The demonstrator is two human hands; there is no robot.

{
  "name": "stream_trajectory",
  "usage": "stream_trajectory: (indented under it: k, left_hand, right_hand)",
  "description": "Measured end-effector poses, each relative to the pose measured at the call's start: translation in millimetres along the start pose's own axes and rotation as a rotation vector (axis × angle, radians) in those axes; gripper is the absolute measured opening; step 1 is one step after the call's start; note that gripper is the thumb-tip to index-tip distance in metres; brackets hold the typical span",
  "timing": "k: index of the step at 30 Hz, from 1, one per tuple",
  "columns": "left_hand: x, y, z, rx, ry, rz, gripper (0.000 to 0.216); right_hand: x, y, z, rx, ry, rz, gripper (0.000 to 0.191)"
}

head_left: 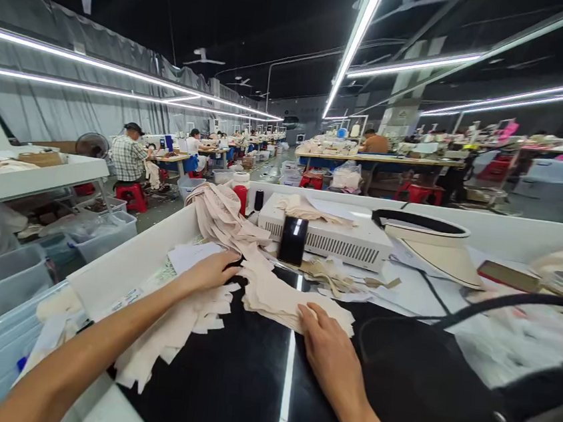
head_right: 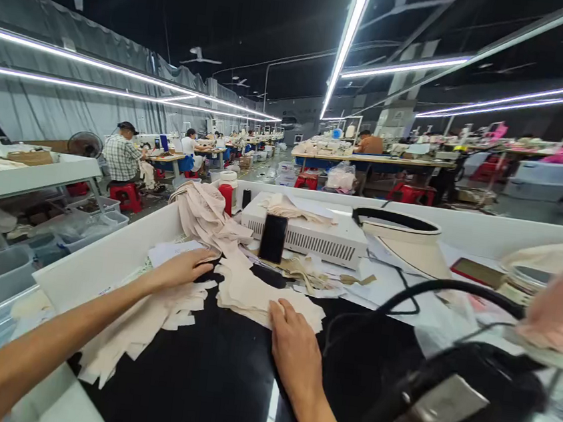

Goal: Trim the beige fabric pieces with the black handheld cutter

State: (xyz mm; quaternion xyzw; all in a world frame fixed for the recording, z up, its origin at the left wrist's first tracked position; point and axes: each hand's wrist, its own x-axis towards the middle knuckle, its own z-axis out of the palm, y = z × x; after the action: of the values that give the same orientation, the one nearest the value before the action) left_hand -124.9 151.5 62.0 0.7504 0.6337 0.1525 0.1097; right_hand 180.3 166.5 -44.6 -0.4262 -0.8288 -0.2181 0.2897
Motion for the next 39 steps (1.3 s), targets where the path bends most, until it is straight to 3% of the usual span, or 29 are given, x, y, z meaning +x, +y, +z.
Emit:
stream_trajectory:
  k: [4, 8, 16, 23, 28, 32, 39]
  left_hand:
    - [-34, -44, -32, 0.071, -0.002, -0.21, 0.029]
    - [-62, -65, -28, 0.073, -0.027, -0.357, 0.031]
    - [-66, -62, -4, -0.086, 0.066, -0.473, 0.032]
    - [-72, -67, -7, -0.38, 0.171, -0.47, 0.032]
    - [-70, -51, -18, -0.724, 0.231, -0.387, 0.023]
    - [-79, -19, -24, -1.053, 0.175, -0.285, 0.022]
    - [-99, 41, -13, -1.38, -0.066, -0.227, 0.027]
  right_hand:
    - [0, 6, 8, 0.047, 0.044, -0.048, 0.035]
    - [-2, 11, 15, 0.063, 0.056, -0.086, 0.036]
    - [-3, 22, 14, 0.167, -0.059, -0.069, 0.034]
    - [-2, 27, 13, 0.215, -0.046, -0.109, 0.035]
    - [1, 21, -1, 0.413, -0.06, -0.048, 0.033]
    - [3, -14, -30, 0.822, -0.136, 0.185, 0.031]
    - [3, -99, -86, 1.758, -0.758, 1.035, 0.071]
